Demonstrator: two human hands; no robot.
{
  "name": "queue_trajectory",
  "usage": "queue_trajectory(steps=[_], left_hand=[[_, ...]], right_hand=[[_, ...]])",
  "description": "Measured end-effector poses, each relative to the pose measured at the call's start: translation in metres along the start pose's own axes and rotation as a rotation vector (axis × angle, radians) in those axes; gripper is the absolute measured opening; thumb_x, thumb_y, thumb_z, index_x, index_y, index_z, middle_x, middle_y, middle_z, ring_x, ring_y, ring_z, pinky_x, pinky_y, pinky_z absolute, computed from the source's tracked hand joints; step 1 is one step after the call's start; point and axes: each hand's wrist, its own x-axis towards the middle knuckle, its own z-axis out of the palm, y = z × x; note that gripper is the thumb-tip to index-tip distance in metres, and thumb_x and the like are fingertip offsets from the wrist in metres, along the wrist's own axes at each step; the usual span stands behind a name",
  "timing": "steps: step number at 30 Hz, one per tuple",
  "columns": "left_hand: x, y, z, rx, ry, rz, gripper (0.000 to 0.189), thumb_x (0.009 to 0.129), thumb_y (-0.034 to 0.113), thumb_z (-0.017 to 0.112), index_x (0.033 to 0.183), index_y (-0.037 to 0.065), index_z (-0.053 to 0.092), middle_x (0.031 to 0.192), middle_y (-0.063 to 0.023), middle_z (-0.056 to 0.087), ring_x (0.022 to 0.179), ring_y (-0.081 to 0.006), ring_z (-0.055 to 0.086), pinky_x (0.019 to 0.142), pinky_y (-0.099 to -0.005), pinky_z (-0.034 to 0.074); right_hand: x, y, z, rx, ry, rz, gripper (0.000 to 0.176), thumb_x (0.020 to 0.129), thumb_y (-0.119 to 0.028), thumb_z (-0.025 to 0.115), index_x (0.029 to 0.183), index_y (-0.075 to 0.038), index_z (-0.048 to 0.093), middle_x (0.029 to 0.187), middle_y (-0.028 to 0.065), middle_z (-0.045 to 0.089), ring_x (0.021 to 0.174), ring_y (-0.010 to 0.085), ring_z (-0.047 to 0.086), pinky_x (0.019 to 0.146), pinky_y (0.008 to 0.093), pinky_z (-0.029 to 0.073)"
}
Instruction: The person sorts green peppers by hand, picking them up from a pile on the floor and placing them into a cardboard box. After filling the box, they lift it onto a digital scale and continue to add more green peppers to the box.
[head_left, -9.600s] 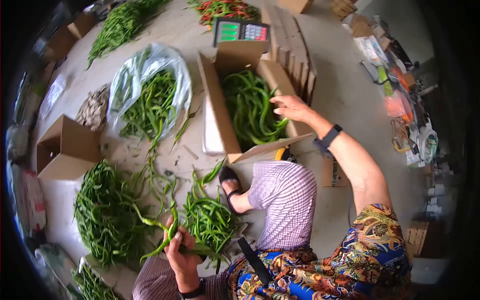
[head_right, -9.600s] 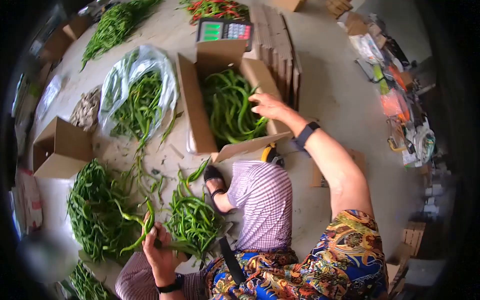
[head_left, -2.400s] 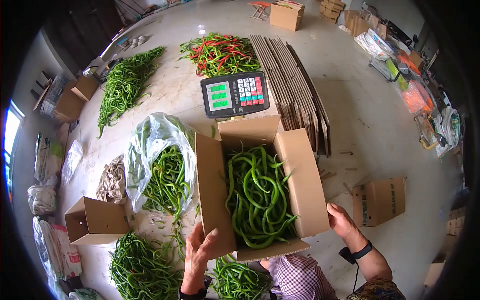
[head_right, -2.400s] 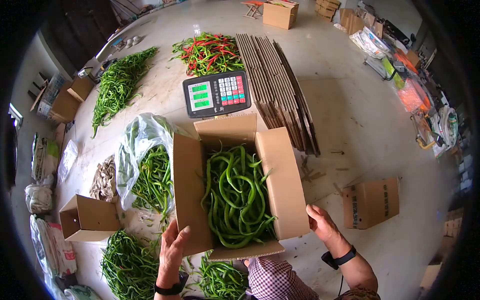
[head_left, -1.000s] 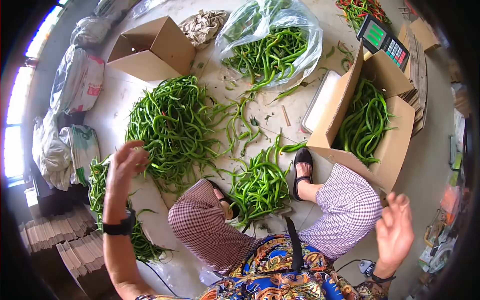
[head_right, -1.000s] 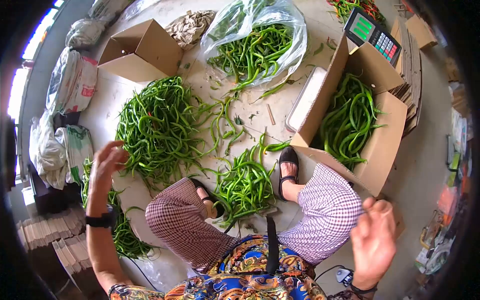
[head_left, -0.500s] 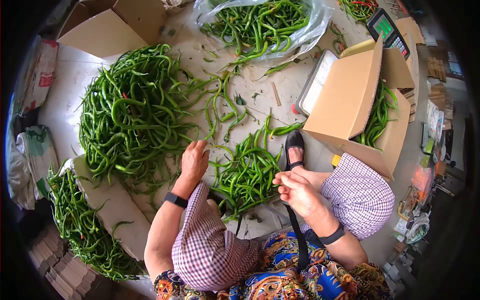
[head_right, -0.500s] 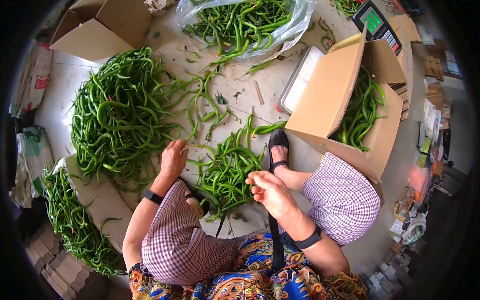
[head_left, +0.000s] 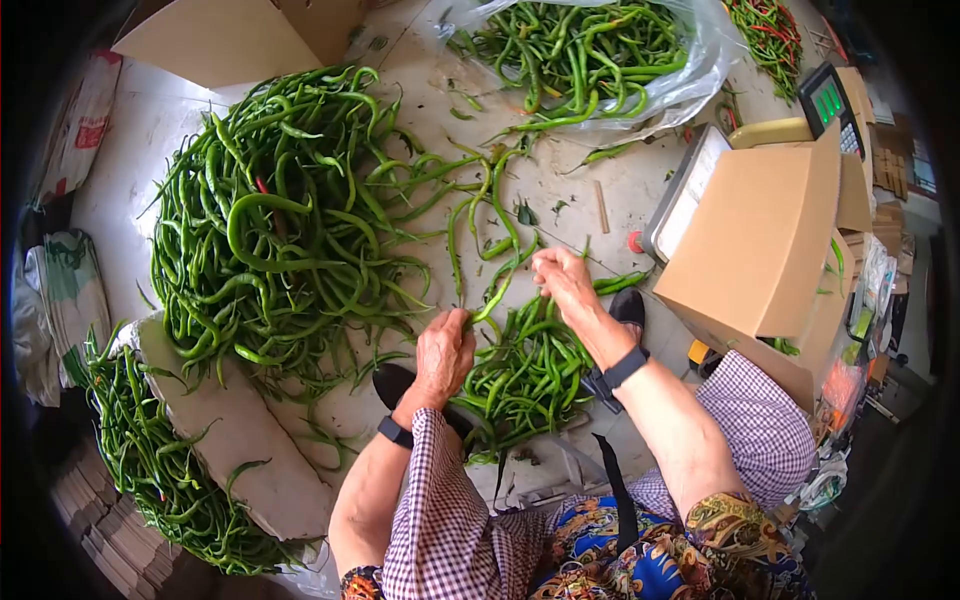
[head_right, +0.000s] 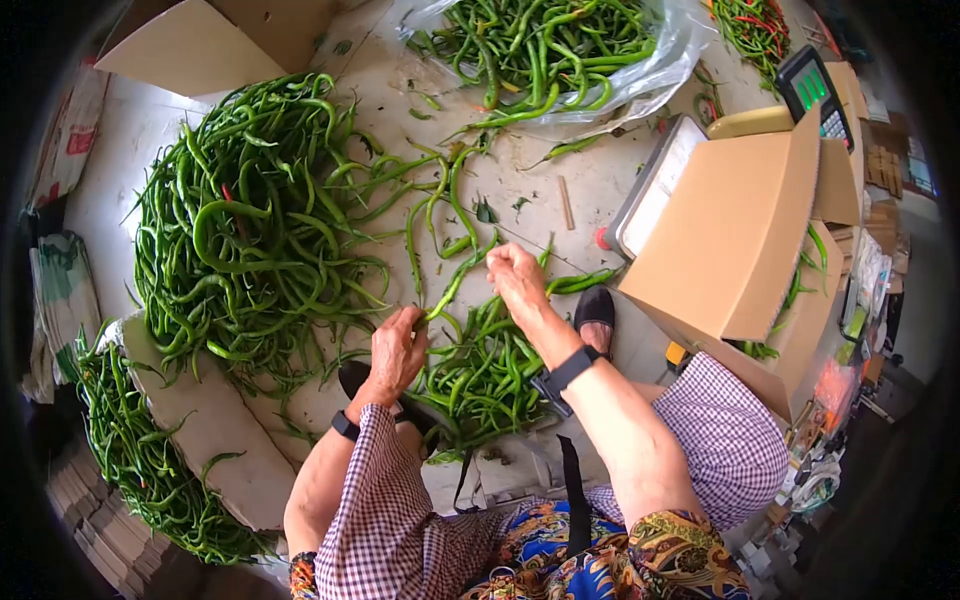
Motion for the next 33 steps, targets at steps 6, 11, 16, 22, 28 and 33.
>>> queue_trajectory(steps=[6,11,16,22,28,33], left_hand=[[0.027,-0.008,-0.004,-0.142,0.073,-0.082,0.015,0.079,0.002,0.059,0.092,-0.001,0.052,0.08,-0.0221,0.058,0.071,-0.0423,0.057,0.061,-0.0467,0.045],[0.087,-0.036,0.009,0.028,0.181,-0.024,0.027,0.078,0.005,0.064,0.1,0.001,0.049,0.087,-0.0239,0.059,0.078,-0.0443,0.058,0.064,-0.0507,0.045],[0.097,-0.051,0.028,0.204,0.043,-0.252,0.042,0.073,0.003,0.065,0.109,0.003,0.044,0.094,-0.0256,0.058,0.084,-0.05,0.056,0.067,-0.0544,0.046],[0.059,-0.039,0.026,-0.165,-0.05,-0.327,0.027,0.075,0.017,0.061,0.088,-0.005,0.052,0.08,-0.0305,0.061,0.076,-0.0473,0.06,0.067,-0.0531,0.047],[0.013,0.015,0.009,-0.298,-0.29,-0.218,0.028,0.086,0.022,0.063,0.101,-0.001,0.058,0.085,-0.0186,0.064,0.079,-0.0333,0.062,0.072,-0.0384,0.05],[-0.01,-0.005,-0.067,-0.339,0.69,-0.36,0.029,0.087,0.007,0.061,0.114,-0.001,0.057,0.111,-0.0105,0.06,0.098,-0.0203,0.058,0.087,-0.0321,0.048]], right_hand=[[0.06,0.0,0.026,-0.463,0.2,-0.203,0.027,0.079,-0.021,0.071,0.095,-0.001,0.062,0.081,0.0123,0.069,0.076,0.0284,0.067,0.072,0.0399,0.051],[0.086,-0.004,0.043,-0.762,0.218,-0.222,0.027,0.078,-0.021,0.073,0.093,-0.003,0.06,0.085,0.0131,0.069,0.079,0.0311,0.066,0.074,0.0416,0.051],[0.084,-0.006,0.051,-0.993,0.219,-0.229,0.027,0.076,-0.019,0.069,0.095,-0.003,0.059,0.086,0.0139,0.068,0.078,0.0304,0.066,0.073,0.0411,0.051],[0.055,-0.006,0.012,-0.552,0.054,-0.128,0.023,0.079,-0.018,0.061,0.092,-0.001,0.055,0.079,0.0171,0.062,0.073,0.0291,0.06,0.068,0.0384,0.049],[-0.021,-0.005,0.004,0.118,0.073,0.124,0.011,0.091,-0.017,0.055,0.095,-0.009,0.049,0.073,-0.0012,0.046,0.047,0.0015,0.028,0.039,0.0191,0.019],[-0.036,0.003,0.015,0.108,0.015,0.105,0.018,0.093,-0.024,0.056,0.084,-0.01,0.05,0.064,-0.0063,0.042,0.046,0.0022,0.03,0.039,0.0221,0.023]])
